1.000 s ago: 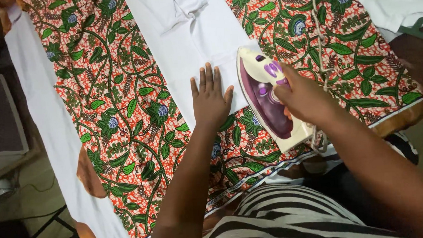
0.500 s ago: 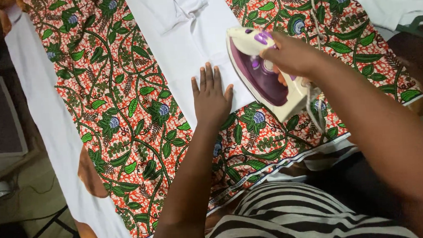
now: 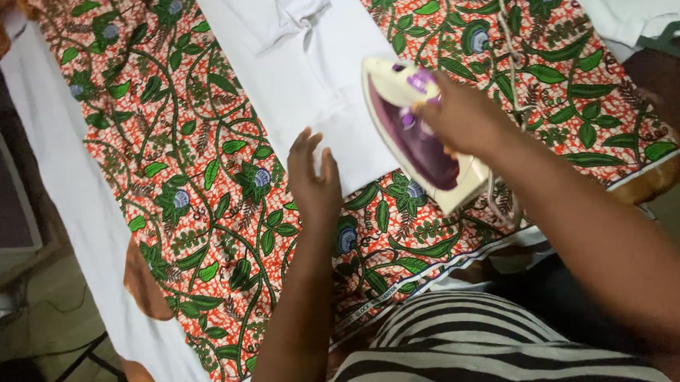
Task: Iron and fold a white polo shirt on an ironing surface covered with patterned fabric.
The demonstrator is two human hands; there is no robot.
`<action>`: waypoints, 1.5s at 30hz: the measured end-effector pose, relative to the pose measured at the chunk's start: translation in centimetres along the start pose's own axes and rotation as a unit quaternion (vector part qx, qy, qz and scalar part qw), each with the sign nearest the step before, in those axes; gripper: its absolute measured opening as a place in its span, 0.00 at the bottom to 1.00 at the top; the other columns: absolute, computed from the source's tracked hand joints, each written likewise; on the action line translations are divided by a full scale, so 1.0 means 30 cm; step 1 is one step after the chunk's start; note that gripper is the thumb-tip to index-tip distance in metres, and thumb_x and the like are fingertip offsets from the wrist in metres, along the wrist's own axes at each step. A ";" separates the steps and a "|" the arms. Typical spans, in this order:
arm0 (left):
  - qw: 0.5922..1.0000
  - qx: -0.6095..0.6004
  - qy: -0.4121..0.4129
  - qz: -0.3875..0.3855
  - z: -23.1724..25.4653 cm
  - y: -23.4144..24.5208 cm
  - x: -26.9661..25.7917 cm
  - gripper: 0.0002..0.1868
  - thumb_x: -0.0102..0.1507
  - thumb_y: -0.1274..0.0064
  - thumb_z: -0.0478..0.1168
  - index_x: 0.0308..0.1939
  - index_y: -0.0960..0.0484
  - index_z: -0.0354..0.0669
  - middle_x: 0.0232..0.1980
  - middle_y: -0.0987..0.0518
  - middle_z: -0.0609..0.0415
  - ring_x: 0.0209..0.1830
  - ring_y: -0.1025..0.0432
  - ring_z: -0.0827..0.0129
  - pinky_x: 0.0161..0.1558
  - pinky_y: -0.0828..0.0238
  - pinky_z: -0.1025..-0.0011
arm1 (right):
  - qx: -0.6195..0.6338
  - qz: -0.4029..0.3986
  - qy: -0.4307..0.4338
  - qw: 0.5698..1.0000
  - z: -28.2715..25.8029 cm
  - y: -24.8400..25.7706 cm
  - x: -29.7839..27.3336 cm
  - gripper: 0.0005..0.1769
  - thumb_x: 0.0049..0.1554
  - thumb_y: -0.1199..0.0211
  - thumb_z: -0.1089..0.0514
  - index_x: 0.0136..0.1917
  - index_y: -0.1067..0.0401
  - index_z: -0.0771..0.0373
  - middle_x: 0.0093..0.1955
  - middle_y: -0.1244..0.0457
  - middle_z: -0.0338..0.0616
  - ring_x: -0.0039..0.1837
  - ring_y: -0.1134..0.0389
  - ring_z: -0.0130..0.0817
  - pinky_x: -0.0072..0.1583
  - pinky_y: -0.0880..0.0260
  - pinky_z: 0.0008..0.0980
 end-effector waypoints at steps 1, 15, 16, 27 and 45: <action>0.999 0.029 -0.011 0.041 -0.007 0.028 -0.017 0.14 0.69 0.46 0.37 0.59 0.23 0.39 0.68 0.26 0.42 0.71 0.32 0.52 0.68 0.31 0.57 | 0.027 -0.021 -0.067 0.997 -0.034 0.018 0.016 0.37 0.61 0.43 0.45 0.79 0.45 0.56 0.51 0.30 0.56 0.42 0.25 0.48 0.45 0.26 0.45; 0.933 -0.027 0.340 -0.116 0.091 0.293 -0.073 0.38 0.60 0.40 0.35 0.72 0.38 0.39 0.35 0.19 0.50 0.29 0.23 0.68 0.30 0.25 0.67 | 0.005 -0.100 -0.068 0.993 0.042 0.093 -0.107 0.33 0.58 0.36 0.46 0.74 0.37 0.53 0.42 0.30 0.50 0.32 0.32 0.41 0.35 0.31 0.42; 0.920 -0.054 0.366 -0.130 0.080 0.290 -0.071 0.39 0.60 0.40 0.34 0.73 0.39 0.40 0.34 0.20 0.51 0.27 0.24 0.69 0.27 0.26 0.68 | 0.010 -0.109 -0.078 0.991 0.044 0.089 -0.128 0.32 0.58 0.35 0.45 0.73 0.35 0.53 0.41 0.30 0.50 0.32 0.33 0.41 0.35 0.31 0.42; 0.908 -0.177 0.365 -0.104 -0.037 0.273 -0.099 0.38 0.58 0.42 0.28 0.71 0.38 0.35 0.34 0.18 0.48 0.30 0.20 0.68 0.32 0.22 0.72 | -0.067 -0.122 -0.001 0.990 0.018 0.070 -0.067 0.42 0.55 0.32 0.39 0.77 0.40 0.52 0.40 0.29 0.52 0.34 0.28 0.40 0.39 0.29 0.40; 0.903 -0.216 0.369 -0.044 0.008 0.272 -0.112 0.38 0.57 0.41 0.26 0.71 0.37 0.32 0.39 0.21 0.47 0.37 0.20 0.63 0.38 0.16 0.69 | 0.027 -0.108 -0.045 0.993 -0.060 0.046 -0.100 0.26 0.58 0.36 0.46 0.66 0.33 0.57 0.36 0.33 0.48 0.30 0.33 0.38 0.31 0.35 0.40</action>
Point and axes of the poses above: each hand's wrist, its own x-axis towards the middle knuckle, its own y-axis out of the back of the hand, z = x × y, the point moved 1 cm from there along x, towards the middle knuckle
